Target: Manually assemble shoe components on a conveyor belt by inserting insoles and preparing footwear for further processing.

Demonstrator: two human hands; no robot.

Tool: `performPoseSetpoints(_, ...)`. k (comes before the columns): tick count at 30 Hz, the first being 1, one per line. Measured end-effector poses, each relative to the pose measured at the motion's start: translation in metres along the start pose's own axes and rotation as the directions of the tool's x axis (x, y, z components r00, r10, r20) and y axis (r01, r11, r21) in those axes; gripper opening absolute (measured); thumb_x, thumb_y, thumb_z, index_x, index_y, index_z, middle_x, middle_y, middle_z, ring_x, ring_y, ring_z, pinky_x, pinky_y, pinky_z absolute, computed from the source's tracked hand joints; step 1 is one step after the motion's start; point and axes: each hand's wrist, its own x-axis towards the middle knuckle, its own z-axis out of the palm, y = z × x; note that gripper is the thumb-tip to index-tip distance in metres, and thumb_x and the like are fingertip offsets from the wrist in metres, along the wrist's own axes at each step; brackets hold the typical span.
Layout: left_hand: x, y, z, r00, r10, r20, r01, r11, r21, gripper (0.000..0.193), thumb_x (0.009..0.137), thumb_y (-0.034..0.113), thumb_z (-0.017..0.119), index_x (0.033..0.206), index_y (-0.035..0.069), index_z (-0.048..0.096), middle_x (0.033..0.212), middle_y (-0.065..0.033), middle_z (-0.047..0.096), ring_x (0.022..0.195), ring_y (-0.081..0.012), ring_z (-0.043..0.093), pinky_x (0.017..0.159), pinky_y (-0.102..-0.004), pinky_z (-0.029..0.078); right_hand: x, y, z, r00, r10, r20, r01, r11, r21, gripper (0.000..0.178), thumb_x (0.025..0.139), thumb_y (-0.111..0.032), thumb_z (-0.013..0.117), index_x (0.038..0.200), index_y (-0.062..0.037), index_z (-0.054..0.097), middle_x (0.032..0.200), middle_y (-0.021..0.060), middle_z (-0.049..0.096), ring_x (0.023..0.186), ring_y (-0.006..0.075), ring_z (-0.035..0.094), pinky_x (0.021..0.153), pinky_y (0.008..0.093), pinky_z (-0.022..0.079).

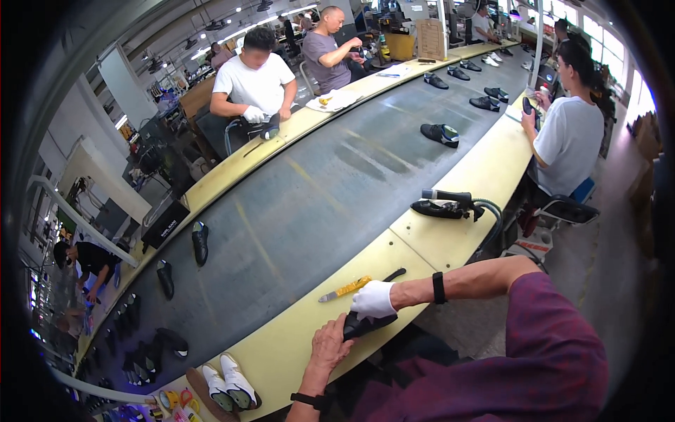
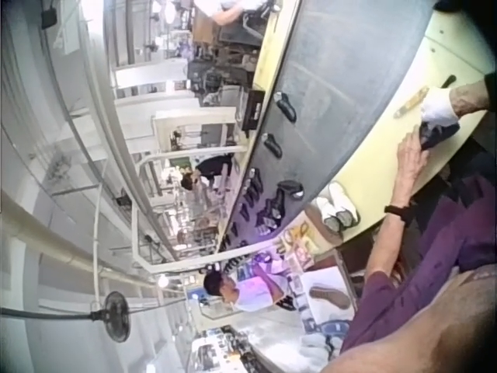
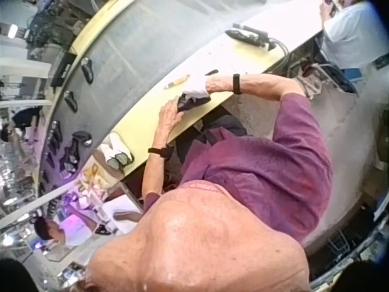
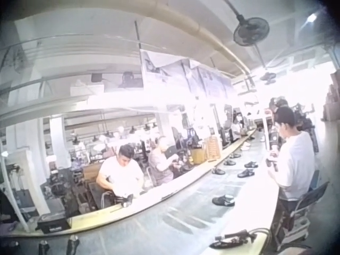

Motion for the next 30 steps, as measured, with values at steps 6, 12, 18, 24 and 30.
performPoseSetpoints(6, -0.002, 0.003, 0.004, 0.999, -0.040, -0.003, 0.040, 0.999, 0.011, 0.084, 0.085, 0.030, 0.089, 0.157, 0.006, 0.052, 0.117, -0.0195, 0.069, 0.107, -0.0398, 0.070, 0.093, -0.0518, 0.054, 0.000, -0.009, 0.015, 0.990, -0.106, -0.088, 0.095, 0.988, -0.123, 0.018, 0.088, -0.020, 0.074, 0.089, -0.0026, 0.071, 0.083, 0.0177, 0.074, 0.079, 0.0399, 0.076, 0.068, 0.0509, 0.061)
performPoseSetpoints(12, -0.006, 0.009, 0.003, 0.998, -0.041, -0.040, 0.042, 0.999, 0.013, 0.083, 0.085, 0.030, 0.089, 0.157, 0.008, 0.053, 0.114, -0.0198, 0.067, 0.104, -0.0422, 0.069, 0.095, -0.0520, 0.055, -0.014, -0.020, 0.012, 0.981, -0.026, -0.192, 0.004, 0.994, -0.112, 0.016, 0.090, -0.018, 0.070, 0.090, -0.0030, 0.072, 0.085, 0.0182, 0.075, 0.080, 0.0383, 0.078, 0.066, 0.0495, 0.062)
performPoseSetpoints(18, -0.009, 0.009, 0.006, 0.997, -0.056, -0.060, 0.058, 0.998, 0.026, 0.081, 0.087, 0.031, 0.088, 0.157, 0.010, 0.052, 0.114, -0.0179, 0.067, 0.105, -0.0387, 0.070, 0.092, -0.0512, 0.055, 0.000, -0.004, 0.013, 0.974, 0.001, -0.227, -0.014, 0.998, -0.055, 0.015, 0.090, -0.018, 0.071, 0.091, -0.0026, 0.070, 0.087, 0.0191, 0.075, 0.080, 0.0395, 0.077, 0.070, 0.0507, 0.062)
performPoseSetpoints(24, -0.004, 0.015, 0.006, 0.997, -0.046, -0.066, 0.047, 0.999, 0.024, 0.081, 0.089, 0.034, 0.087, 0.158, 0.012, 0.052, 0.112, -0.0183, 0.067, 0.103, -0.0396, 0.070, 0.090, -0.0516, 0.056, 0.027, 0.017, 0.012, 0.955, 0.213, -0.206, -0.201, 0.977, 0.077, 0.023, 0.092, -0.018, 0.074, 0.108, -0.0011, 0.073, 0.098, 0.0201, 0.077, 0.091, 0.0454, 0.077, 0.078, 0.0513, 0.062)
performPoseSetpoints(30, -0.004, 0.002, 0.013, 0.994, -0.049, -0.096, 0.051, 0.999, 0.015, 0.082, 0.089, 0.035, 0.087, 0.159, 0.012, 0.051, 0.115, -0.0178, 0.068, 0.107, -0.0380, 0.071, 0.091, -0.0516, 0.056, 0.001, -0.003, -0.009, 0.999, 0.031, 0.010, -0.032, 0.991, 0.126, 0.038, 0.097, -0.026, 0.076, 0.129, -0.0068, 0.073, 0.119, 0.0193, 0.074, 0.119, 0.0424, 0.068, 0.101, 0.0515, 0.056)
